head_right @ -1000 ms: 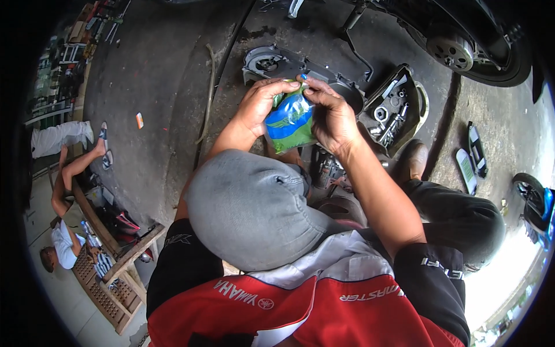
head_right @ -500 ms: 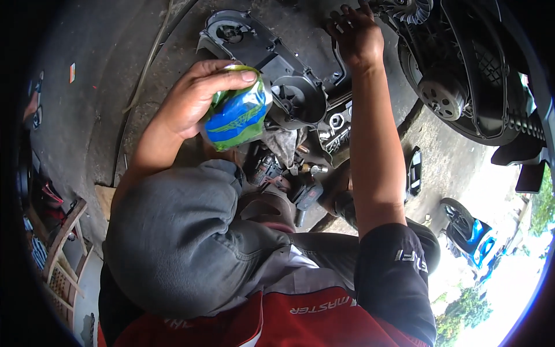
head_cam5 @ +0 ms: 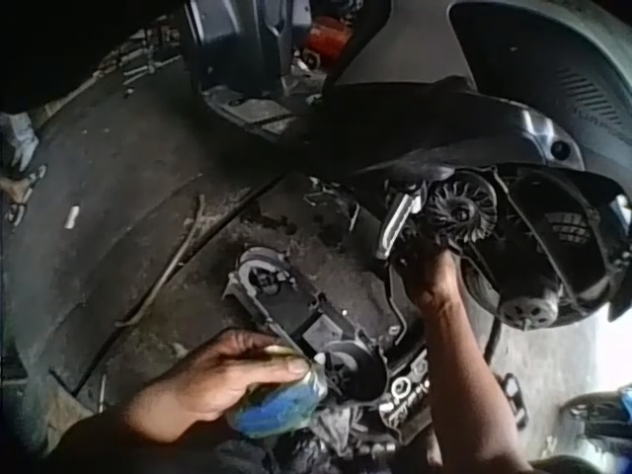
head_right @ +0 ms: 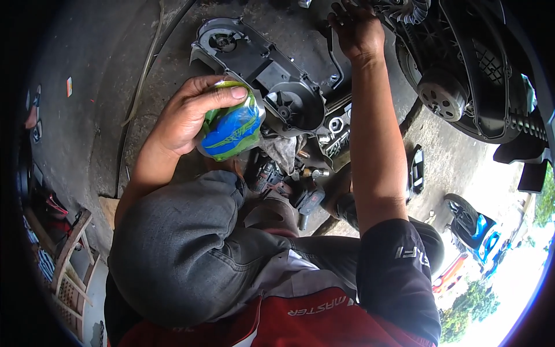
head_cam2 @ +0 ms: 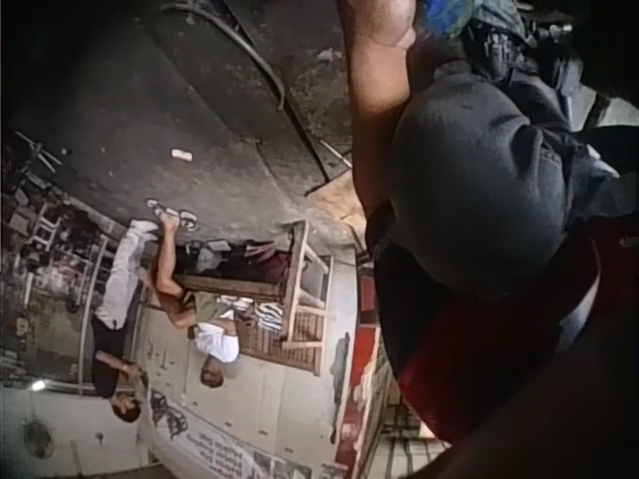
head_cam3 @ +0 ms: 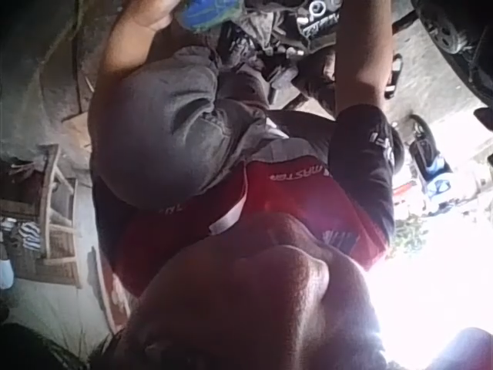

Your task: Replacing the CVT drive belt and servicing the clutch assembly on a motorcycle.

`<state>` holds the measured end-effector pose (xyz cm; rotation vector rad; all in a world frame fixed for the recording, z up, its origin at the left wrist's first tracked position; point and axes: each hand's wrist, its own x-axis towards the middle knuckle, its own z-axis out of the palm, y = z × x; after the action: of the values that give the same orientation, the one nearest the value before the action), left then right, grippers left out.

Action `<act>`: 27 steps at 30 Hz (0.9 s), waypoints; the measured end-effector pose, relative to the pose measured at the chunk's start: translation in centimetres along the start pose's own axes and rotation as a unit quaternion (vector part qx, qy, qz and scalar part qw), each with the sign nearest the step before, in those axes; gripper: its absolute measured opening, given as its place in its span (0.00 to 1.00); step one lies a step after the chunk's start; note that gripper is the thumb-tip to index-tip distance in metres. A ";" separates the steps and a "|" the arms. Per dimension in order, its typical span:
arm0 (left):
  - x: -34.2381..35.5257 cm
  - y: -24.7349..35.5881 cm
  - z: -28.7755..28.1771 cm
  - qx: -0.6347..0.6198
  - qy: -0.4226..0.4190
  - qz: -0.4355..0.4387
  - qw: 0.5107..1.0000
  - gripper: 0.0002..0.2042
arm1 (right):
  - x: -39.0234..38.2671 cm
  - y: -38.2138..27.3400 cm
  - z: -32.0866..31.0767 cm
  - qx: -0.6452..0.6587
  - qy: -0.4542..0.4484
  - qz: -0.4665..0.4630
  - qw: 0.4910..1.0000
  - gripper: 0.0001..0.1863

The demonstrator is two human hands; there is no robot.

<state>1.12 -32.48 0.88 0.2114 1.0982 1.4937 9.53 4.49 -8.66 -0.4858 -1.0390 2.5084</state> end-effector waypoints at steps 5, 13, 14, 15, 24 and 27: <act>0.2 0.0 0.1 0.007 -0.010 -0.001 1.000 0.09 | -0.2 0.0 0.8 -0.024 0.040 -0.011 0.999 0.15; 0.3 0.0 0.3 0.016 -0.004 -0.012 1.000 0.10 | -0.6 1.2 7.7 -0.003 0.106 -0.064 0.992 0.14; 0.3 0.1 0.4 0.021 -0.003 -0.015 1.000 0.10 | -0.4 1.2 7.8 -0.003 0.106 -0.066 0.992 0.14; 0.4 0.1 0.4 0.022 -0.004 -0.014 1.000 0.10 | -0.2 1.1 7.9 -0.033 0.090 -0.014 0.995 0.13; 0.4 0.3 0.4 0.045 -0.021 -0.023 0.998 0.11 | 4.0 1.2 6.8 0.131 0.008 0.004 0.991 0.11; 0.3 0.2 0.4 0.047 -0.011 -0.011 0.999 0.08 | 5.1 1.4 6.2 -0.007 0.054 -0.030 0.998 0.11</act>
<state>1.17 -32.02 1.11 0.2789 1.1506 1.4179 2.06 2.28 -6.42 -0.5796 -1.0153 2.3957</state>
